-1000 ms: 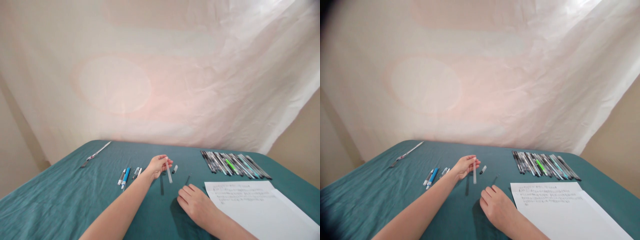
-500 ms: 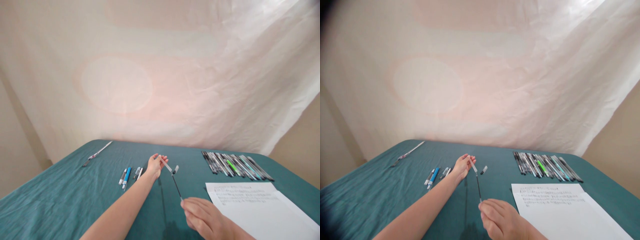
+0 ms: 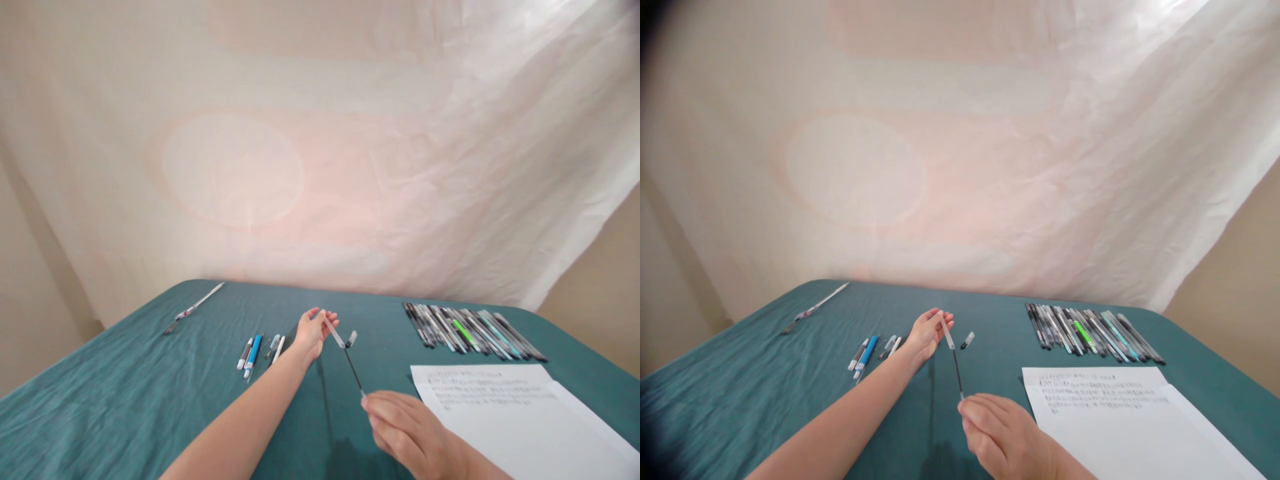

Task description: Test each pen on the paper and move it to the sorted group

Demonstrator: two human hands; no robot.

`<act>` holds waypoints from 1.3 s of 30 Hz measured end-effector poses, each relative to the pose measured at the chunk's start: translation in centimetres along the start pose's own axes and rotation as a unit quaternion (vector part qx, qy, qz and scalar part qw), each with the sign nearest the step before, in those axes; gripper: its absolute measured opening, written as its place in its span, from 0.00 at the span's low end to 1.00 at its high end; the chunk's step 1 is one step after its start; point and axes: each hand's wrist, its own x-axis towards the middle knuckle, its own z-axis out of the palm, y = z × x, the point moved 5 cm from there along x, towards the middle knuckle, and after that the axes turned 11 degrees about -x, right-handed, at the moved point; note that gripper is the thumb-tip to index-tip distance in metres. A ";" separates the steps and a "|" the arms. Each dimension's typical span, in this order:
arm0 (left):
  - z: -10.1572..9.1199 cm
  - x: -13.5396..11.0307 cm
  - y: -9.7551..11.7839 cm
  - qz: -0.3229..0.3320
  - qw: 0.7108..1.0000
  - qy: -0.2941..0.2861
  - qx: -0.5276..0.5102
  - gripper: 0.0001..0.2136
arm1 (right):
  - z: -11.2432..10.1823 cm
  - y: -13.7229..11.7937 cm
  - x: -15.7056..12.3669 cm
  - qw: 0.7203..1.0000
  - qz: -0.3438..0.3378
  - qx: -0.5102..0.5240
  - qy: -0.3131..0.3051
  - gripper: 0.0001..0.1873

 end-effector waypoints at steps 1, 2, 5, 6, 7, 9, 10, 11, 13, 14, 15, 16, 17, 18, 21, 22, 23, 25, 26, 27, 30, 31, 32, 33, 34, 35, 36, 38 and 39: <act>0.2 -0.2 0.0 -0.003 1.000 -0.005 -0.001 0.09 | 0.2 0.1 -0.3 1.000 0.005 -0.001 -0.003 0.11; 0.4 -0.4 -0.1 -0.008 1.000 -0.011 -0.002 0.09 | 0.4 0.2 -0.6 1.000 0.010 -0.001 -0.008 0.11; 1.1 -1.0 -0.4 -0.029 0.999 -0.035 -0.007 0.07 | 1.1 0.7 -1.7 0.999 0.032 -0.007 -0.024 0.12; 1.4 -1.3 -0.5 -0.039 0.998 -0.045 -0.009 0.06 | 1.3 1.0 -2.0 0.999 0.042 -0.013 -0.025 0.12; 1.6 -1.5 -0.7 -0.051 0.997 -0.056 -0.010 0.05 | 1.5 1.2 -2.2 0.998 0.054 -0.021 -0.025 0.12; 2.1 -2.1 -0.9 -0.079 0.993 -0.081 -0.011 0.02 | 1.7 1.9 -2.5 0.996 0.080 -0.041 -0.025 0.11; 2.3 -2.4 -1.1 -0.096 0.991 -0.096 -0.011 0.01 | 1.7 2.2 -2.5 0.994 0.093 -0.054 -0.025 0.10; 2.5 -2.7 -1.2 -0.115 0.987 -0.111 -0.010 0.01 | 1.7 2.5 -2.5 0.991 0.107 -0.071 -0.024 0.09; 2.8 -3.3 -1.4 -0.149 0.979 -0.138 -0.008 0.03 | 1.5 3.2 -2.4 0.984 0.137 -0.111 -0.020 0.08; 3.0 -3.6 -1.4 -0.166 0.974 -0.151 -0.006 0.04 | 1.3 3.5 -2.3 0.980 0.149 -0.132 -0.016 0.08; 3.1 -3.8 -1.5 -0.183 0.969 -0.165 -0.006 0.05 | 1.1 3.8 -2.3 0.975 0.159 -0.152 -0.014 0.08; 3.1 -4.0 -1.5 -0.200 0.963 -0.178 -0.006 0.06 | 0.9 4.1 -2.3 0.971 0.167 -0.169 -0.013 0.08; 3.2 -4.2 -1.5 -0.217 0.958 -0.189 -0.005 0.07 | 0.8 4.3 -2.3 0.968 0.172 -0.183 -0.012 0.09; 3.2 -4.3 -1.5 -0.232 0.952 -0.197 -0.005 0.08 | 0.7 4.5 -2.3 0.966 0.174 -0.193 -0.014 0.09; 3.1 -4.7 -1.4 -0.259 0.945 -0.201 -0.005 0.09 | 0.6 4.9 -2.4 0.961 0.173 -0.212 -0.031 0.11; 3.1 -4.8 -1.4 -0.264 0.944 -0.200 -0.006 0.08 | 0.7 5.0 -2.4 0.961 0.172 -0.214 -0.039 0.12; 3.1 -4.8 -1.4 -0.269 0.942 -0.200 -0.008 0.08 | 0.7 5.0 -2.4 0.960 0.172 -0.216 -0.045 0.12; 3.1 -5.0 -1.5 -0.281 0.938 -0.203 -0.013 0.07 | 0.6 5.1 -2.2 0.959 0.175 -0.217 -0.046 0.11; 3.1 -5.0 -1.6 -0.288 0.935 -0.204 -0.015 0.08 | 0.5 5.2 -2.0 0.960 0.178 -0.213 -0.047 0.11; 3.0 -5.0 -1.6 -0.297 0.933 -0.204 -0.019 0.08 | 0.5 5.3 -1.7 0.960 0.183 -0.205 -0.049 0.10; 2.6 -4.5 -1.8 -0.320 0.928 -0.189 -0.033 0.09 | 1.0 5.8 -0.7 0.962 0.219 -0.143 -0.072 0.09; 2.5 -4.3 -1.8 -0.325 0.927 -0.181 -0.037 0.09 | 1.3 6.1 -0.3 0.960 0.241 -0.111 -0.087 0.09; 2.3 -4.1 -1.8 -0.327 0.928 -0.174 -0.041 0.08 | 1.7 6.5 0.1 0.955 0.266 -0.075 -0.102 0.09; 2.2 -3.9 -1.8 -0.327 0.929 -0.167 -0.045 0.08 | 2.1 6.8 0.4 0.948 0.293 -0.039 -0.118 0.08; 2.1 -3.7 -1.8 -0.327 0.930 -0.161 -0.049 0.08 | 2.5 7.2 0.8 0.939 0.317 -0.006 -0.132 0.07; 2.0 -3.6 -1.8 -0.326 0.931 -0.153 -0.055 0.08 | 3.0 7.6 1.2 0.930 0.336 0.022 -0.146 0.06; 1.9 -3.5 -1.9 -0.324 0.933 -0.146 -0.060 0.08 | 3.4 8.1 1.5 0.922 0.351 0.043 -0.156 0.06; 1.7 -3.2 -1.9 -0.318 0.936 -0.129 -0.074 0.08 | 4.2 9.0 2.0 0.911 0.369 0.059 -0.173 0.05; 1.7 -3.1 -1.9 -0.312 0.939 -0.120 -0.081 0.08 | 4.6 9.5 2.2 0.908 0.372 0.056 -0.184 0.06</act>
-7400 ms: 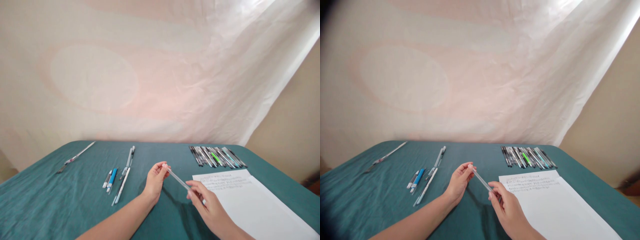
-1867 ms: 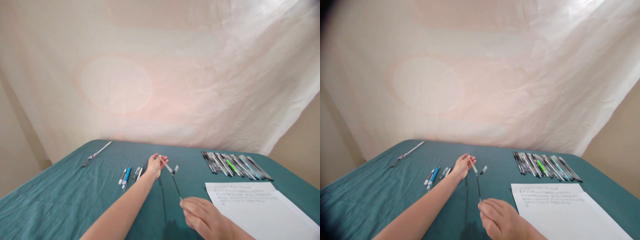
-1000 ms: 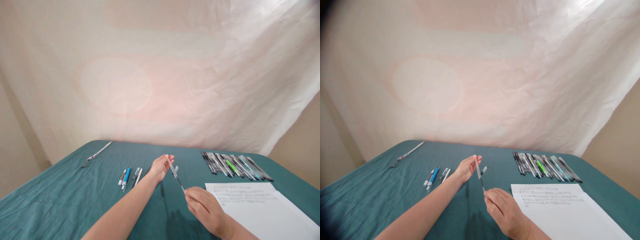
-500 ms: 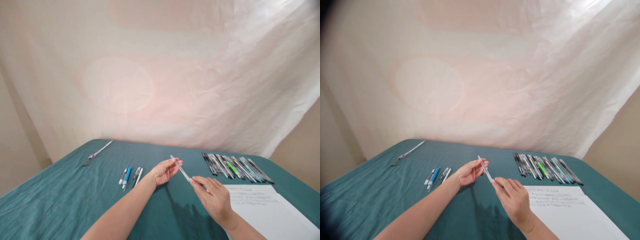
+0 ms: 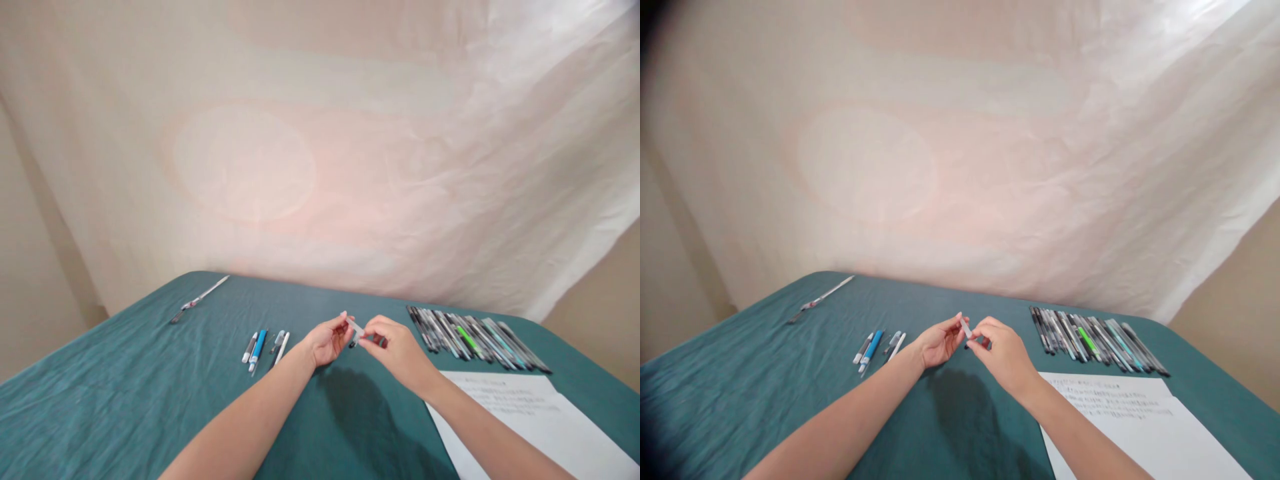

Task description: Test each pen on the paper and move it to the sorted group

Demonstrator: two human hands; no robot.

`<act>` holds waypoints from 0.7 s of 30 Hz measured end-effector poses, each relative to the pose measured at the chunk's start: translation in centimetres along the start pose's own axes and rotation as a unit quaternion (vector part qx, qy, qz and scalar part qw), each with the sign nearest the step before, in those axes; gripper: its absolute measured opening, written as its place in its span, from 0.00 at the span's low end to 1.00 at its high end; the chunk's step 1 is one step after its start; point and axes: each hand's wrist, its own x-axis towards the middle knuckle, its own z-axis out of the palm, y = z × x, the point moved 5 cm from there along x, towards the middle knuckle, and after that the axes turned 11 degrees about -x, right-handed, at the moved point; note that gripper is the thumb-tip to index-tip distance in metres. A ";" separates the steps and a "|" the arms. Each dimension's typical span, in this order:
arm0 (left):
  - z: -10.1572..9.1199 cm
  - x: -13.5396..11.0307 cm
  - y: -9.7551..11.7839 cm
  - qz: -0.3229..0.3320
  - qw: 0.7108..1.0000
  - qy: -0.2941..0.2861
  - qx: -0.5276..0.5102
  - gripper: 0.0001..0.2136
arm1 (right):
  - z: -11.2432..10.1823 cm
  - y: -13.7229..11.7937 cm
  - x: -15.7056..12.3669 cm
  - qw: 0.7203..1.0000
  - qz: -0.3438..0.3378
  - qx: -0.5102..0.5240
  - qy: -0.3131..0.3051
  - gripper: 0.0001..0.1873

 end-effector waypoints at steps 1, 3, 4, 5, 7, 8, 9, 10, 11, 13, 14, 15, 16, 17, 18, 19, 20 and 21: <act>-0.1 0.1 0.1 0.010 1.000 0.006 -0.009 0.08 | 0.3 0.3 0.5 1.000 0.002 -0.015 -0.011 0.06; -0.2 0.2 0.4 0.032 0.999 0.018 -0.024 0.08 | 1.3 0.8 1.1 0.997 -0.010 -0.064 -0.038 0.07; -0.3 0.3 0.6 0.042 0.998 0.023 -0.031 0.08 | 2.0 1.0 1.3 0.994 -0.025 -0.093 -0.053 0.07; -0.3 0.3 0.7 0.051 0.998 0.027 -0.036 0.08 | 2.7 1.0 1.4 0.989 -0.047 -0.122 -0.066 0.07; -0.3 0.3 0.9 0.065 0.996 0.032 -0.045 0.08 | 4.2 0.9 1.4 0.976 -0.097 -0.178 -0.081 0.08; -0.3 0.2 0.9 0.069 0.996 0.034 -0.048 0.09 | 4.9 0.7 1.2 0.967 -0.123 -0.204 -0.086 0.08; -0.3 0.1 0.9 0.072 0.996 0.034 -0.050 0.09 | 5.6 0.5 1.1 0.958 -0.147 -0.229 -0.089 0.09; -0.2 0.1 0.9 0.073 0.995 0.035 -0.052 0.08 | 6.2 0.4 0.9 0.950 -0.165 -0.251 -0.089 0.09; -0.2 0.0 0.9 0.075 0.995 0.035 -0.053 0.08 | 6.6 0.3 0.7 0.943 -0.178 -0.267 -0.086 0.09; -0.1 -0.1 0.8 0.077 0.995 0.035 -0.056 0.08 | 6.9 0.3 0.3 0.940 -0.180 -0.279 -0.073 0.09; -0.1 -0.1 0.8 0.079 0.995 0.035 -0.057 0.08 | 6.9 0.3 0.2 0.945 -0.171 -0.272 -0.066 0.09; -0.1 -0.1 0.8 0.080 0.995 0.034 -0.058 0.07 | 6.7 0.4 0.0 0.952 -0.158 -0.254 -0.059 0.08; -0.1 -0.1 0.8 0.082 0.994 0.034 -0.058 0.07 | 6.4 0.4 -0.2 0.962 -0.147 -0.225 -0.052 0.09; -0.1 -0.1 0.8 0.084 0.994 0.033 -0.059 0.07 | 6.0 0.5 -0.4 0.972 -0.137 -0.186 -0.046 0.09; -0.1 -0.1 0.8 0.086 0.994 0.031 -0.060 0.07 | 5.6 0.4 -0.7 0.981 -0.130 -0.140 -0.039 0.10; 0.0 -0.1 0.7 0.088 0.994 0.030 -0.060 0.07 | 5.1 0.4 -0.9 0.988 -0.124 -0.090 -0.030 0.11; 0.0 -0.1 0.7 0.090 0.994 0.030 -0.059 0.07 | 4.6 0.5 -1.1 0.992 -0.114 -0.040 -0.021 0.11; 0.0 0.0 0.7 0.093 0.994 0.029 -0.058 0.07 | 4.1 0.7 -1.3 0.995 -0.097 0.007 -0.010 0.11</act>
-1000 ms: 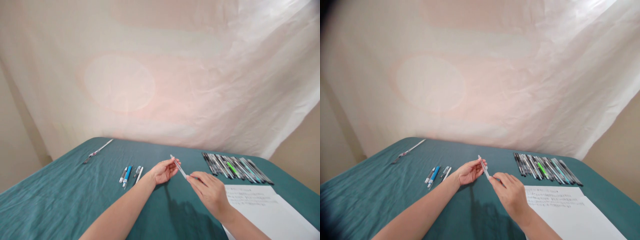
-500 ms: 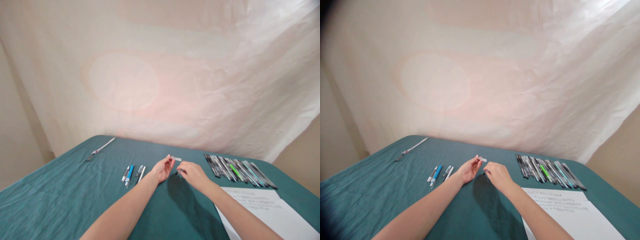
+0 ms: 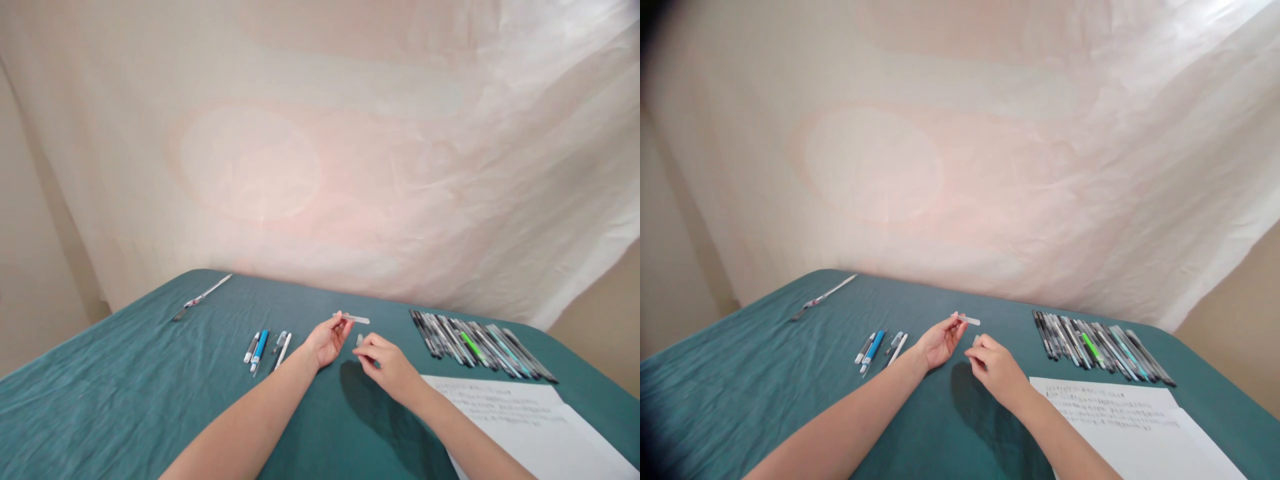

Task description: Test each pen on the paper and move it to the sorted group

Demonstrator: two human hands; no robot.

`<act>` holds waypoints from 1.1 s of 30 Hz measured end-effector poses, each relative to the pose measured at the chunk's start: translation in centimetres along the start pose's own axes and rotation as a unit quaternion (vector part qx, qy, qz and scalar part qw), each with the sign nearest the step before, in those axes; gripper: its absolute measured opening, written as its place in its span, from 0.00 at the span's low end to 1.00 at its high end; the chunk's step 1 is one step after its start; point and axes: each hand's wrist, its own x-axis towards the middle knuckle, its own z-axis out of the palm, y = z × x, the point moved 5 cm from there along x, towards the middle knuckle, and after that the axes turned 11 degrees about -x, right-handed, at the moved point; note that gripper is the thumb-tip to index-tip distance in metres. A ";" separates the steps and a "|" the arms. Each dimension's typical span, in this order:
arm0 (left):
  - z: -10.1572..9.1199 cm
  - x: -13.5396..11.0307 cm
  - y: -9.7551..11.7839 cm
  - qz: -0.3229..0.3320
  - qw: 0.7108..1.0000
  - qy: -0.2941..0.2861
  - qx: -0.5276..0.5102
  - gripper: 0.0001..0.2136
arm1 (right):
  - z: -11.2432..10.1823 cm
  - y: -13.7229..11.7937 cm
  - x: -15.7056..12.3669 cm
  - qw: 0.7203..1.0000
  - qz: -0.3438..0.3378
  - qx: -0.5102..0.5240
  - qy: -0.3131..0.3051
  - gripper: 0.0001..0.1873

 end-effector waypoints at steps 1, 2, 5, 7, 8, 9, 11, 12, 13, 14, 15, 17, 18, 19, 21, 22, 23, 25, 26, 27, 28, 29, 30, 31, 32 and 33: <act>0.0 0.0 -0.1 0.003 1.000 0.000 0.001 0.07 | -0.5 0.3 -0.2 0.999 0.024 0.045 0.016 0.10; 0.0 0.1 -0.1 0.006 1.000 -0.001 0.003 0.07 | -1.0 0.7 -0.3 0.994 0.053 0.089 0.035 0.10; -0.2 0.3 -0.3 0.012 1.000 -0.002 0.010 0.06 | -2.3 2.6 -0.8 0.962 0.151 0.202 0.107 0.11; -0.3 0.5 -0.4 0.013 1.000 -0.004 0.014 0.05 | -2.8 3.7 -1.2 0.938 0.198 0.240 0.150 0.12; -0.3 0.6 -0.4 0.013 1.000 -0.005 0.017 0.05 | -3.0 4.1 -1.3 0.931 0.213 0.248 0.164 0.13; -0.4 0.6 -0.4 0.013 1.000 -0.007 0.019 0.06 | -3.1 4.4 -1.4 0.926 0.222 0.252 0.171 0.14; -0.5 0.7 -0.4 0.014 1.000 -0.009 0.022 0.06 | -3.0 4.5 -1.6 0.923 0.228 0.255 0.175 0.14; -0.5 0.7 -0.4 0.014 1.000 -0.011 0.024 0.06 | -2.9 4.5 -1.6 0.923 0.227 0.257 0.175 0.15; -0.5 0.7 -0.4 0.015 0.999 -0.012 0.026 0.06 | -2.8 4.4 -1.6 0.922 0.227 0.259 0.175 0.15; -0.5 0.6 -0.4 0.016 0.999 -0.014 0.028 0.06 | -2.7 4.4 -1.6 0.922 0.226 0.262 0.175 0.15; -0.5 0.6 -0.4 0.017 0.999 -0.015 0.030 0.06 | -2.7 4.3 -1.7 0.921 0.224 0.265 0.176 0.15; -0.4 0.5 -0.5 0.020 0.999 -0.017 0.034 0.06 | -2.6 4.2 -1.7 0.920 0.222 0.272 0.177 0.14; -0.4 0.5 -0.6 0.021 0.999 -0.018 0.036 0.06 | -2.5 4.1 -1.6 0.919 0.221 0.274 0.177 0.14; -0.3 0.5 -0.6 0.022 0.999 -0.018 0.038 0.06 | -2.5 4.1 -1.6 0.919 0.221 0.275 0.176 0.13; -0.2 0.4 -0.6 0.025 0.999 -0.019 0.043 0.06 | -2.6 4.1 -1.6 0.920 0.221 0.274 0.173 0.13; -0.2 0.4 -0.6 0.027 0.998 -0.020 0.045 0.06 | -2.6 4.0 -1.6 0.920 0.221 0.273 0.173 0.13; -0.2 0.4 -0.6 0.029 0.998 -0.021 0.047 0.06 | -2.6 4.0 -1.6 0.921 0.220 0.271 0.173 0.13; -0.1 0.3 -0.6 0.033 0.998 -0.024 0.051 0.06 | -2.6 4.1 -1.7 0.923 0.218 0.265 0.174 0.13; -0.1 0.3 -0.6 0.034 0.998 -0.025 0.052 0.06 | -2.6 4.1 -1.7 0.925 0.215 0.259 0.175 0.12; 0.0 0.3 -0.6 0.036 0.998 -0.027 0.054 0.06 | -2.6 4.1 -1.7 0.928 0.211 0.249 0.177 0.12; 0.0 0.3 -0.6 0.039 0.997 -0.028 0.056 0.06 | -2.6 4.0 -1.7 0.932 0.207 0.236 0.179 0.12; 0.0 0.3 -0.6 0.041 0.997 -0.030 0.057 0.06 | -2.5 4.0 -1.7 0.936 0.203 0.222 0.181 0.11; 0.0 0.3 -0.6 0.043 0.997 -0.031 0.059 0.06 | -2.5 4.0 -1.8 0.940 0.201 0.208 0.183 0.11; 0.1 0.3 -0.6 0.045 0.997 -0.033 0.061 0.06 | -2.5 4.0 -1.8 0.942 0.199 0.196 0.184 0.10; 0.1 0.2 -0.6 0.046 0.996 -0.034 0.063 0.06 | -2.5 4.0 -1.8 0.945 0.199 0.184 0.185 0.10; 0.1 0.2 -0.6 0.047 0.996 -0.036 0.065 0.06 | -2.4 4.0 -1.9 0.946 0.199 0.175 0.185 0.10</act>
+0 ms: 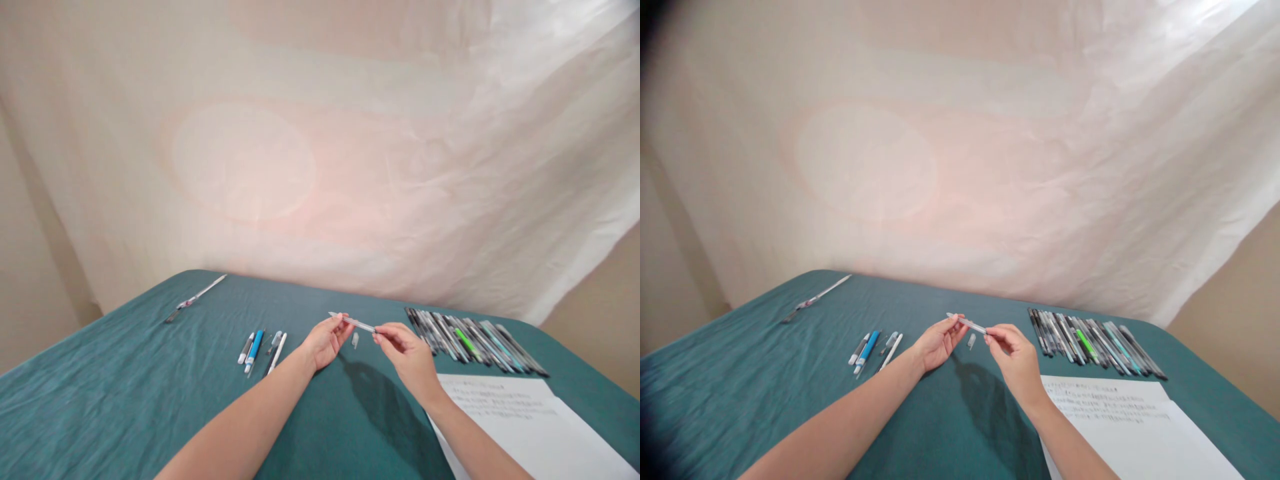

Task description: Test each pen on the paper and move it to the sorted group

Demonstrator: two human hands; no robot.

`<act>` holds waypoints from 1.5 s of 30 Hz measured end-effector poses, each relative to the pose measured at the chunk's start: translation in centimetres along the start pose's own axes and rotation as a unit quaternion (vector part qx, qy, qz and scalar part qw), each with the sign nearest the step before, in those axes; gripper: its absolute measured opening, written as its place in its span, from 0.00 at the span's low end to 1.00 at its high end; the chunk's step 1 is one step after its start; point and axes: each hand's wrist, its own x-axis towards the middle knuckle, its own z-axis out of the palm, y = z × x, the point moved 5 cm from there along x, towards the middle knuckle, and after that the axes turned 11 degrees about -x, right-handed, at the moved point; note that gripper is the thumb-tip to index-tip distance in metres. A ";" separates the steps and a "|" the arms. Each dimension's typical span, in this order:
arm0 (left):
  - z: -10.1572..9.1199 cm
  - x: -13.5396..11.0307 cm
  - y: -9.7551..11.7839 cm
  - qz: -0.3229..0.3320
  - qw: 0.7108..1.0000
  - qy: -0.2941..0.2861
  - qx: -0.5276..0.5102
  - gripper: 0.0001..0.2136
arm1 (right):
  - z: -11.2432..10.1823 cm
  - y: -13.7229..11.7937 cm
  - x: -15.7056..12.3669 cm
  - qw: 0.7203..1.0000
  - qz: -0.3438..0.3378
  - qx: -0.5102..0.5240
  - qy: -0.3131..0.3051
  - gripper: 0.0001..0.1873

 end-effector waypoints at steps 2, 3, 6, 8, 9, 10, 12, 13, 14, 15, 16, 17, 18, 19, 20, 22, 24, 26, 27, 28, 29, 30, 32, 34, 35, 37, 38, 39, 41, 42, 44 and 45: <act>0.1 0.0 0.0 0.002 1.000 -0.004 0.004 0.06 | 0.0 0.1 -0.1 1.000 0.002 -0.013 0.005 0.10; 0.1 0.0 0.0 0.004 1.000 -0.006 0.007 0.06 | 0.0 0.1 -0.1 1.000 0.006 -0.017 0.007 0.10; 0.1 0.0 0.0 0.009 1.000 -0.013 0.014 0.05 | 0.0 0.5 -0.3 0.999 0.026 -0.020 0.013 0.11; 0.0 0.0 0.0 0.013 1.000 -0.017 0.018 0.04 | 0.0 0.7 -0.4 0.999 0.033 -0.021 0.016 0.11; 0.0 0.1 0.0 0.016 0.999 -0.018 0.021 0.04 | 0.0 0.7 -0.5 0.999 0.032 -0.023 0.018 0.11; 0.0 0.1 0.0 0.018 0.999 -0.018 0.023 0.04 | 0.0 0.8 -0.5 0.999 0.029 -0.026 0.021 0.11; -0.1 0.2 0.0 0.023 0.999 -0.018 0.029 0.03 | 0.0 0.7 -0.5 0.999 0.023 -0.033 0.023 0.11; -0.2 0.3 0.0 0.025 0.999 -0.018 0.031 0.03 | 0.0 0.7 -0.6 0.999 0.020 -0.037 0.022 0.11; -0.2 0.3 0.0 0.027 0.999 -0.018 0.034 0.03 | 0.0 0.6 -0.6 0.999 0.018 -0.041 0.021 0.11; -0.2 0.4 0.0 0.029 0.999 -0.019 0.037 0.03 | 0.0 0.6 -0.6 0.999 0.015 -0.045 0.019 0.12; -0.3 0.5 0.0 0.031 0.999 -0.020 0.039 0.03 | 0.0 0.5 -0.6 0.999 0.013 -0.047 0.017 0.12; -0.3 0.5 0.0 0.033 0.998 -0.021 0.042 0.03 | 0.0 0.4 -0.6 0.999 0.010 -0.049 0.015 0.12; -0.3 0.5 0.1 0.035 0.998 -0.022 0.044 0.02 | 0.0 0.4 -0.6 0.999 0.007 -0.051 0.014 0.12; -0.3 0.6 0.1 0.037 0.998 -0.023 0.046 0.03 | 0.0 0.3 -0.7 0.998 0.004 -0.054 0.013 0.12; -0.3 0.6 0.1 0.038 0.998 -0.024 0.048 0.03 | 0.0 0.2 -0.7 0.998 0.002 -0.058 0.011 0.12; -0.3 0.5 0.1 0.042 0.997 -0.027 0.052 0.03 | -0.1 0.1 -0.7 0.998 -0.001 -0.067 0.009 0.11; -0.1 0.4 0.1 0.045 0.997 -0.033 0.055 0.03 | -0.1 0.0 -0.7 0.997 -0.003 -0.078 0.005 0.12; 0.0 0.3 0.0 0.047 0.996 -0.040 0.059 0.03 | -0.1 0.1 -0.7 0.996 0.001 -0.092 0.001 0.12; 0.1 0.2 0.0 0.047 0.996 -0.043 0.061 0.03 | 0.0 0.2 -0.7 0.995 0.008 -0.099 -0.002 0.12; 0.1 0.1 0.0 0.047 0.996 -0.047 0.063 0.02 | 0.0 0.4 -0.7 0.994 0.017 -0.106 -0.005 0.13; 0.2 0.1 -0.1 0.046 0.996 -0.051 0.064 0.02 | 0.1 0.7 -0.7 0.993 0.029 -0.111 -0.010 0.14; 0.2 0.0 -0.1 0.045 0.995 -0.054 0.066 0.02 | 0.2 1.0 -0.8 0.992 0.041 -0.114 -0.017 0.15; 0.2 0.0 -0.2 0.042 0.995 -0.058 0.069 0.02 | 0.6 1.7 -0.9 0.991 0.069 -0.106 -0.033 0.17; 0.2 0.0 -0.2 0.041 0.995 -0.061 0.071 0.02 | 1.0 2.3 -1.0 0.991 0.102 -0.075 -0.053 0.20; 0.2 0.1 -0.2 0.042 0.995 -0.061 0.072 0.02 | 1.2 2.6 -1.0 0.989 0.118 -0.056 -0.062 0.21; 0.1 0.2 -0.2 0.046 0.994 -0.060 0.073 0.02 | 1.4 2.7 -1.1 0.987 0.136 -0.027 -0.075 0.22; 0.1 0.2 -0.2 0.048 0.994 -0.059 0.073 0.02 | 1.5 2.7 -1.0 0.988 0.135 -0.023 -0.077 0.22; 0.1 0.2 -0.2 0.050 0.994 -0.059 0.073 0.02 | 1.4 2.5 -1.0 0.988 0.128 -0.026 -0.077 0.21; 0.1 0.2 -0.2 0.050 0.994 -0.060 0.074 0.02 | 1.3 2.3 -0.9 0.990 0.110 -0.046 -0.072 0.19; 0.2 0.2 -0.2 0.049 0.994 -0.061 0.075 0.02 | 1.3 2.2 -0.9 0.990 0.104 -0.058 -0.072 0.19; 0.3 0.1 -0.3 0.044 0.994 -0.064 0.077 0.02 | 1.3 2.3 -1.0 0.989 0.103 -0.073 -0.079 0.20; 0.4 0.0 -0.3 0.041 0.994 -0.066 0.077 0.02 | 1.4 2.3 -1.0 0.988 0.109 -0.070 -0.085 0.21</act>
